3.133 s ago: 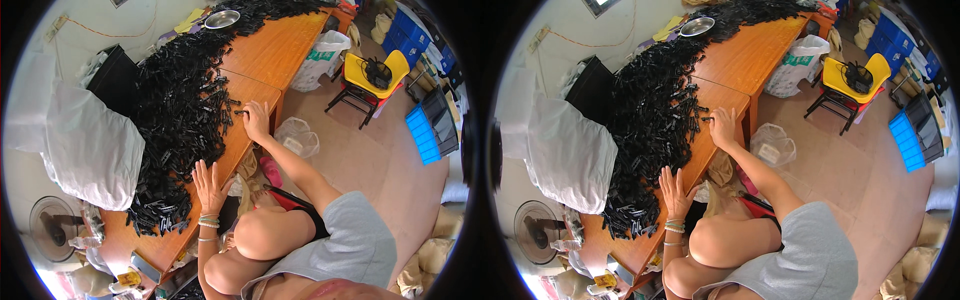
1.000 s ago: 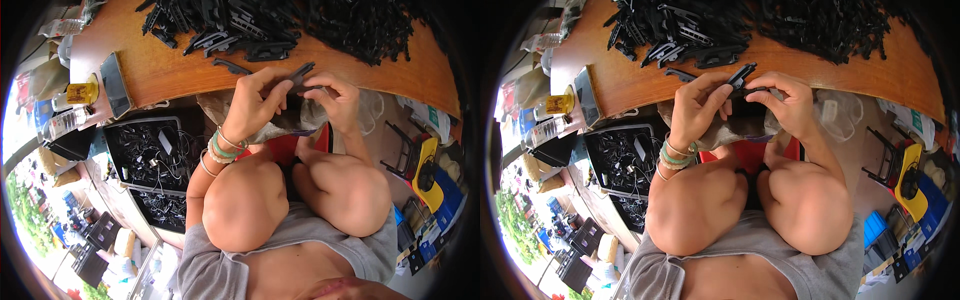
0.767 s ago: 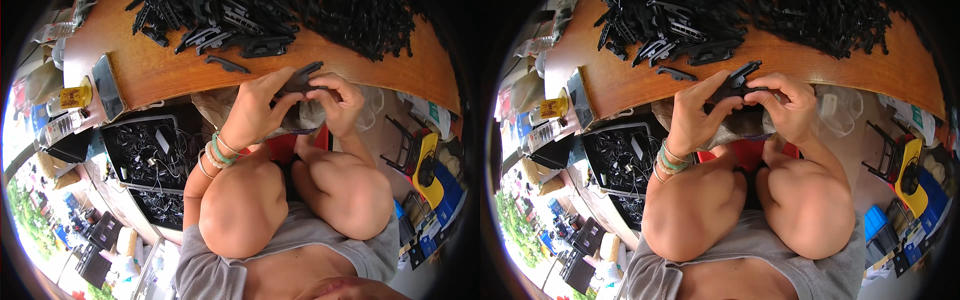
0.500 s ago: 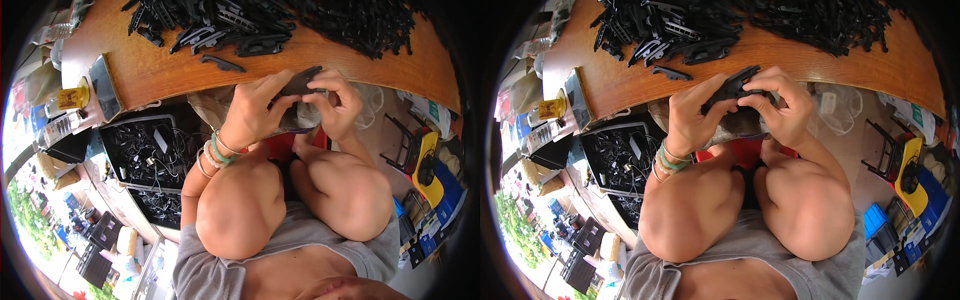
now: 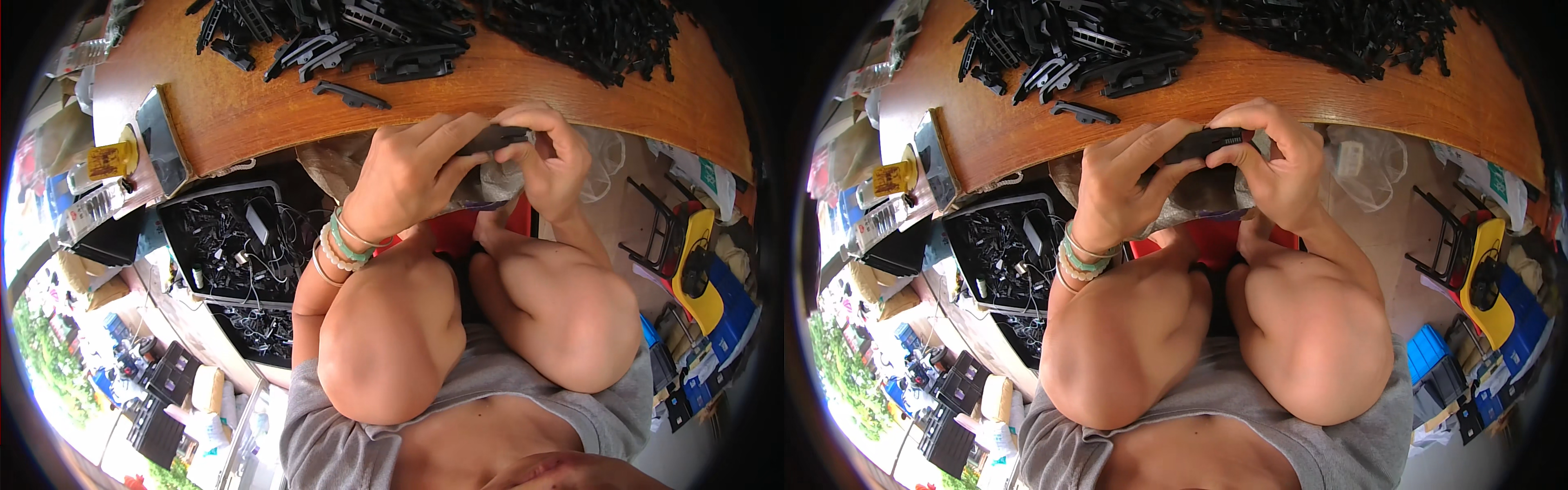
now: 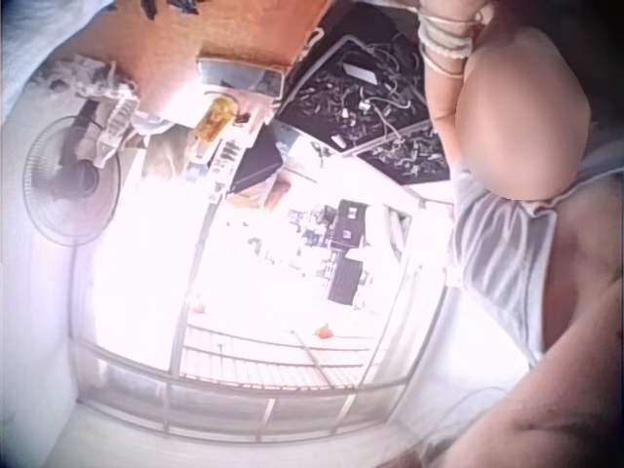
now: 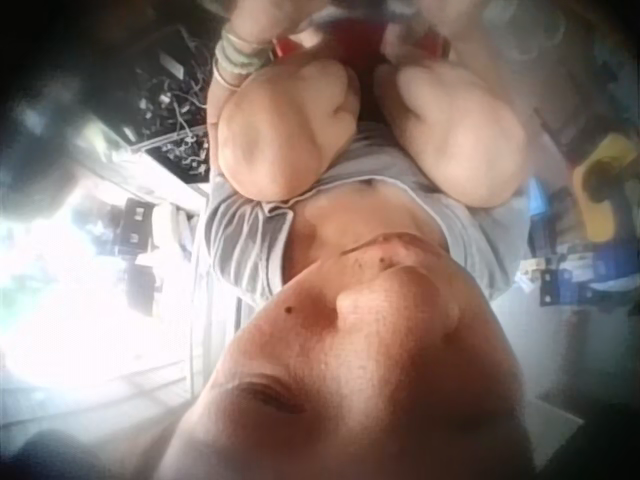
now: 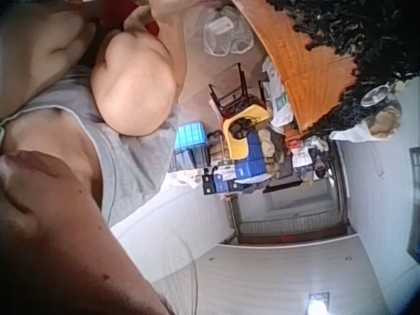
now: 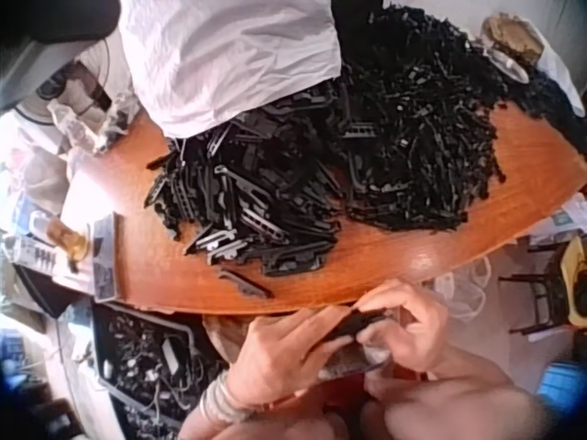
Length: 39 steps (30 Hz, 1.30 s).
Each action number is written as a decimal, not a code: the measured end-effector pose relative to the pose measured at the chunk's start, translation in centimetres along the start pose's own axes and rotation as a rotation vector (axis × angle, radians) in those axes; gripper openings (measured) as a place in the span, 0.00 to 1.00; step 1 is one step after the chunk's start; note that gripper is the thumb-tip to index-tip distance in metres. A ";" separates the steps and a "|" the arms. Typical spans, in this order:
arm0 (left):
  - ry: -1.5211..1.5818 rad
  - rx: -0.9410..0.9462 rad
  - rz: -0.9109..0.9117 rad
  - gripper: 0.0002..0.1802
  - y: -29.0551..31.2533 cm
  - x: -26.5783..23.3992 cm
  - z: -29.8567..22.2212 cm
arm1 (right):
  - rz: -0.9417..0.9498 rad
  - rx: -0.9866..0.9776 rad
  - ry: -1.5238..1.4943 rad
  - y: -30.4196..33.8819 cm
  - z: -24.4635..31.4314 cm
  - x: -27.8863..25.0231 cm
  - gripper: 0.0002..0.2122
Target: The person sorts and assembles small black plastic components into a bag by hand.
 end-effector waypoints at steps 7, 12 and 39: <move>0.041 -0.083 0.037 0.19 2.0 -0.2 1.1 | 0.249 0.041 0.054 -0.8 -0.4 -0.4 0.12; -0.075 -0.104 -0.125 0.10 1.5 -2.6 1.4 | 0.121 0.077 0.115 -2.6 -0.3 -3.4 0.09; 0.954 -0.611 -0.164 0.11 -1.7 0.1 1.3 | -0.376 -0.131 -0.105 -7.4 -0.5 -1.3 0.09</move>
Point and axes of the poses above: each hand's wrist, its own y-axis away from the middle knuckle, its own x-axis out of the palm, z = x × y, the point moved 1 cm from there along -y, towards the middle knuckle, and after that the axes turned 2 degrees about -z, right-handed, at the moved point
